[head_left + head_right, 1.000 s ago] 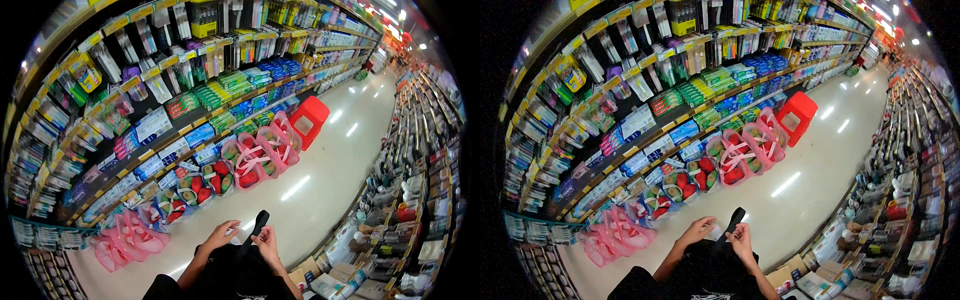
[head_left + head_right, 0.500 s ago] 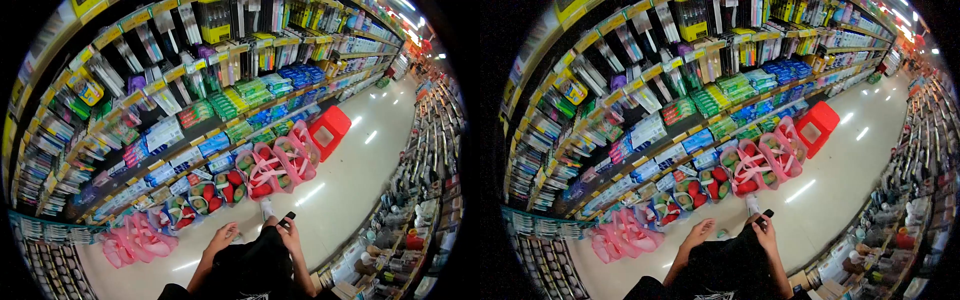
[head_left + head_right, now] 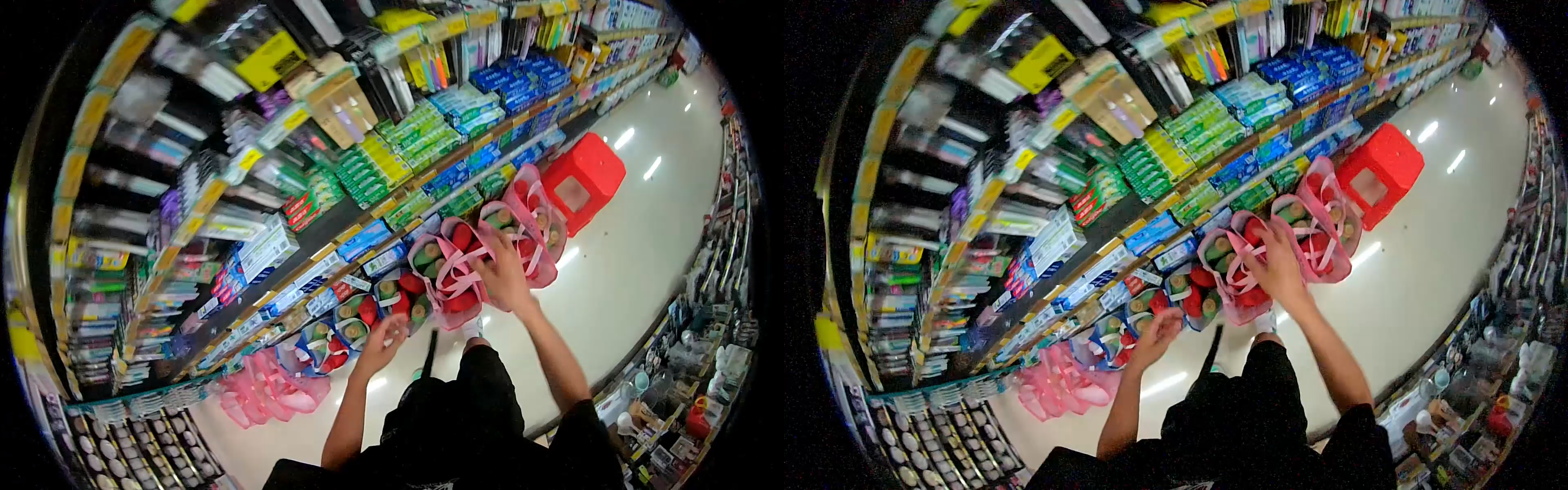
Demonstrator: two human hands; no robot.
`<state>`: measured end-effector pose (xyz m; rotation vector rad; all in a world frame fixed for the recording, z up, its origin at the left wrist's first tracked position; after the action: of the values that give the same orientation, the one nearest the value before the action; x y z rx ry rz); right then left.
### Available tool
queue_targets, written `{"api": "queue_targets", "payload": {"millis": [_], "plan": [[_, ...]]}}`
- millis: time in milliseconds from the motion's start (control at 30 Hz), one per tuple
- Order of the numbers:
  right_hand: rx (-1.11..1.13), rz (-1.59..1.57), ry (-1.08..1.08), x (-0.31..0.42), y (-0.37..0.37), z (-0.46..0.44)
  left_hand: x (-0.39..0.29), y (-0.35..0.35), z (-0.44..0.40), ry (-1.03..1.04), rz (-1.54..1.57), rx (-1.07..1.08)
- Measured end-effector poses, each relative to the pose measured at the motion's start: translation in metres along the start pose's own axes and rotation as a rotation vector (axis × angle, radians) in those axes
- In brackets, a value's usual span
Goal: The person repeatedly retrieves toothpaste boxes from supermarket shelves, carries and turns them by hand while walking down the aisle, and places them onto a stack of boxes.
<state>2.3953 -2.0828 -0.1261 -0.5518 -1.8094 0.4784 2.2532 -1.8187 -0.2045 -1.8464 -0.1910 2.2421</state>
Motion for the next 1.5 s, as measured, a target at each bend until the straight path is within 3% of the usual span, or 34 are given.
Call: {"api": "queue_targets", "payload": {"millis": [67,200,233,300,367,433,500,567,667,767,867,967,1000,1067,1100,1200,1300,1333,1433,1500], "plan": [[0.045,-0.057,-0.074,-0.029,0.019,-0.051,0.003,0.002,-0.049,-0.003,0.088,0.007],[0.008,-0.232,-0.071,-0.091,0.062,-0.145,-0.021,0.001,-0.166,-0.225,0.337,-0.288],[-0.029,-0.291,-0.074,-0.104,0.073,-0.165,-0.025,-0.002,-0.201,-0.195,0.349,-0.312],[0.015,-0.296,-0.020,-0.131,0.100,-0.205,-0.020,-0.005,-0.259,-0.208,0.423,-0.397],[0.057,-0.137,-0.109,-0.148,0.122,-0.241,-0.018,-0.006,-0.308,-0.212,0.456,-0.403],[-0.047,-0.061,-0.198,-0.166,0.152,-0.271,-0.006,-0.011,-0.347,-0.228,0.478,-0.412],[-0.326,0.053,-0.436,-0.167,0.170,-0.291,0.000,-0.017,-0.372,-0.227,0.468,-0.441],[0.326,0.086,0.239,-0.156,0.175,-0.311,0.006,-0.018,-0.388,-0.208,0.437,-0.431],[0.141,-0.042,0.219,-0.172,0.203,-0.315,0.011,-0.021,-0.408,-0.177,0.417,-0.385],[0.119,-0.065,0.136,-0.173,0.209,-0.321,0.014,-0.023,-0.420,-0.197,0.474,-0.302],[0.281,-0.153,0.113,-0.159,0.205,-0.316,0.016,-0.024,-0.421,-0.221,0.541,-0.225],[0.151,-0.218,0.143,-0.139,0.193,-0.313,0.012,-0.020,-0.416,-0.243,0.491,-0.246],[0.134,-0.264,0.287,-0.125,0.176,-0.309,0.007,-0.015,-0.414,-0.249,0.469,-0.300],[0.231,0.058,0.126,-0.163,0.215,-0.336,0.005,-0.014,-0.410,-0.261,0.448,-0.384],[0.271,0.227,0.045,-0.178,0.228,-0.346,0.005,-0.016,-0.415,-0.234,0.297,-0.383],[0.400,0.439,0.063,-0.181,0.231,-0.352,0.006,-0.018,-0.428,-0.167,-0.012,-0.366],[0.601,0.275,0.096,-0.188,0.234,-0.356,0.029,-0.031,-0.451,-0.085,-0.133,-0.400],[0.564,0.275,0.101,-0.177,0.222,-0.351,0.025,-0.033,-0.449,-0.074,-0.133,-0.472],[0.430,0.182,0.098,-0.161,0.199,-0.340,0.023,-0.040,-0.453,-0.181,-0.416,-0.411],[0.324,0.007,0.089,-0.175,0.199,-0.332,0.033,-0.044,-0.453,-0.149,-0.287,-0.483]]}}
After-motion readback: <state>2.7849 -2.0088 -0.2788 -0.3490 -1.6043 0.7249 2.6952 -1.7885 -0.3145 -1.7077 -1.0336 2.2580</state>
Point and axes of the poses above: each hand's wrist, its own z-axis away from the middle knuckle, its own y-axis out of the palm, x = y × z, the point moved 6 cm from there along -z, towards the middle knuckle, and after that the axes turned 8 degrees about -x, right-handed, at the moved point
